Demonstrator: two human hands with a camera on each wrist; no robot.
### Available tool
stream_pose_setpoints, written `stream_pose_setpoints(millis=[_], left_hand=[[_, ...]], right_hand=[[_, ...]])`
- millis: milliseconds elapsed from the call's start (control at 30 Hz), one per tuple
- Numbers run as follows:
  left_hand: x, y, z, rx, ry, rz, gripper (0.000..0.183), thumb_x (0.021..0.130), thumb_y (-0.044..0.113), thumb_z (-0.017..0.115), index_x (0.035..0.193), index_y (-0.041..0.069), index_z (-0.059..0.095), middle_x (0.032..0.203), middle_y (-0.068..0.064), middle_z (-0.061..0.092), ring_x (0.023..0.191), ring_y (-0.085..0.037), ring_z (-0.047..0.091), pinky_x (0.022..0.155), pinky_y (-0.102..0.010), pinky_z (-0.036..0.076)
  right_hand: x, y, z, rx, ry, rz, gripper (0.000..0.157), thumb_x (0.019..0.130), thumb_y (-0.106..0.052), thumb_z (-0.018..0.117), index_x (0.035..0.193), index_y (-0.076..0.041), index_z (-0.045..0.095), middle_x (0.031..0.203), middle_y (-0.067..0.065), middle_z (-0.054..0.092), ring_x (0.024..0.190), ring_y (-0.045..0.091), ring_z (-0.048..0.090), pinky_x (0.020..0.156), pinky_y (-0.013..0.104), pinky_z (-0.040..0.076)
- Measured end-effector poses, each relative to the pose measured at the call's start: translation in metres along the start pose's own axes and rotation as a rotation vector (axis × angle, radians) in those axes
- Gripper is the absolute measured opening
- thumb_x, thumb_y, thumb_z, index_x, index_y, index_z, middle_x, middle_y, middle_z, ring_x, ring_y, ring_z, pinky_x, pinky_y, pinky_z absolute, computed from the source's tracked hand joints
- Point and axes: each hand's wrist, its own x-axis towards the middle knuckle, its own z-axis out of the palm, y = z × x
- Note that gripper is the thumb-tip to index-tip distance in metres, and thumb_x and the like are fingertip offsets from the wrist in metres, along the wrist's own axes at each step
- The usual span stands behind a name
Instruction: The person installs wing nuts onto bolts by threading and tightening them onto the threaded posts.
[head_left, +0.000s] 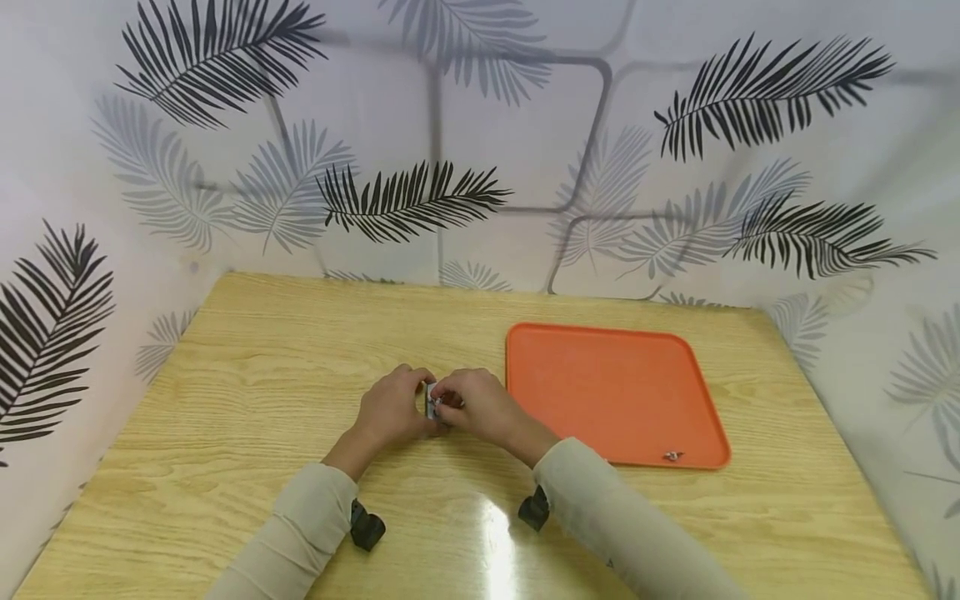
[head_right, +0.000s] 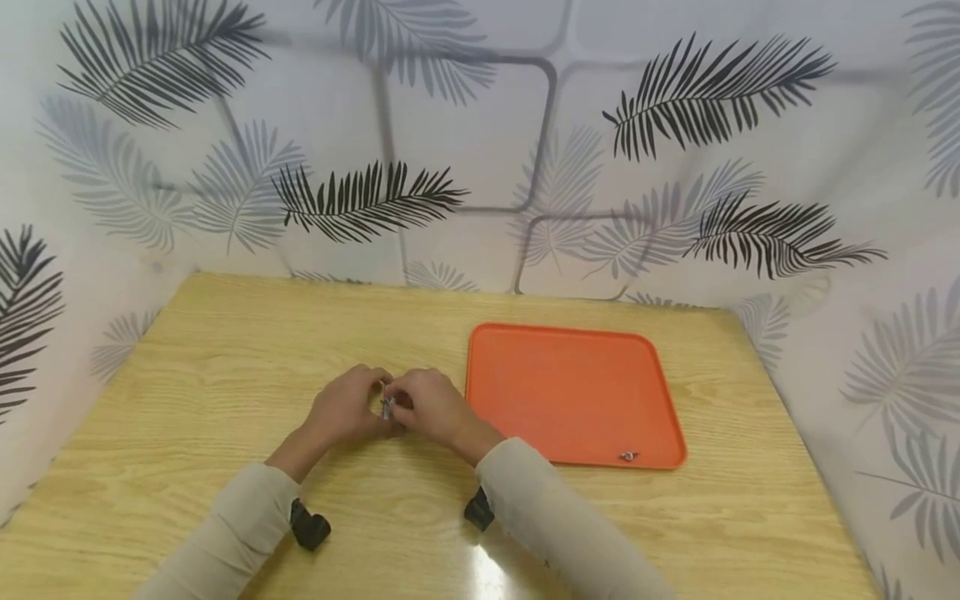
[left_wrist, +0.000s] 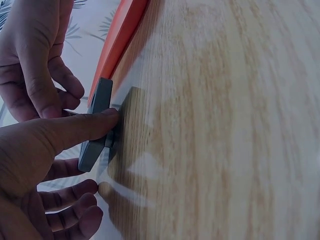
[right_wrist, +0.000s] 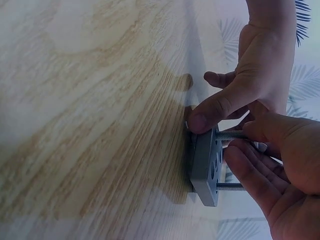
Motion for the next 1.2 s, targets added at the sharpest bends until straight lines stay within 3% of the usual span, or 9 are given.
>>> stream_pose_setpoints(millis=[233,567,700,900,1200], left_hand=[[0.001,0.000,0.000,-0.001,-0.004,-0.003,0.056,0.070,0.039,0.090,0.114,0.014,0.067,0.097,-0.006,0.057,0.075,-0.018,0.050,0.061,-0.030,0.040],[0.001,0.000,0.000,0.014,0.005,0.002,0.053,0.071,0.039,0.089,0.112,0.014,0.068,0.095,-0.005,0.057,0.075,-0.018,0.050,0.061,-0.030,0.042],[0.002,-0.001,0.001,0.026,0.009,0.000,0.051,0.071,0.037,0.088,0.113,0.014,0.069,0.096,-0.006,0.060,0.075,-0.018,0.053,0.061,-0.031,0.044],[0.002,0.000,0.002,0.039,0.009,-0.004,0.050,0.072,0.033,0.088,0.115,0.014,0.069,0.096,-0.006,0.060,0.076,-0.018,0.054,0.062,-0.032,0.046],[0.002,0.001,0.000,0.028,0.007,-0.009,0.049,0.073,0.032,0.088,0.114,0.014,0.069,0.095,-0.006,0.060,0.075,-0.018,0.053,0.060,-0.031,0.044]], right_hand=[[0.001,0.001,0.000,-0.016,0.031,-0.008,0.014,0.090,-0.011,0.074,0.101,-0.004,0.077,0.093,0.009,0.075,0.080,0.017,0.072,0.068,0.021,0.056],[0.002,-0.005,0.005,-0.049,0.098,0.098,0.011,0.087,-0.018,0.077,0.088,-0.007,0.075,0.078,0.003,0.073,0.067,0.009,0.065,0.060,0.018,0.050],[0.002,-0.006,0.009,-0.064,0.138,0.102,0.009,0.085,-0.017,0.076,0.082,-0.009,0.074,0.072,0.000,0.071,0.064,0.007,0.062,0.059,0.017,0.048],[0.000,-0.004,0.010,-0.076,0.150,0.108,0.011,0.082,-0.021,0.076,0.083,-0.011,0.073,0.076,0.000,0.071,0.070,0.008,0.063,0.063,0.020,0.050],[-0.004,-0.008,0.009,-0.004,0.150,0.118,0.008,0.083,-0.016,0.073,0.087,-0.009,0.072,0.077,0.001,0.074,0.068,0.009,0.067,0.061,0.018,0.051]])
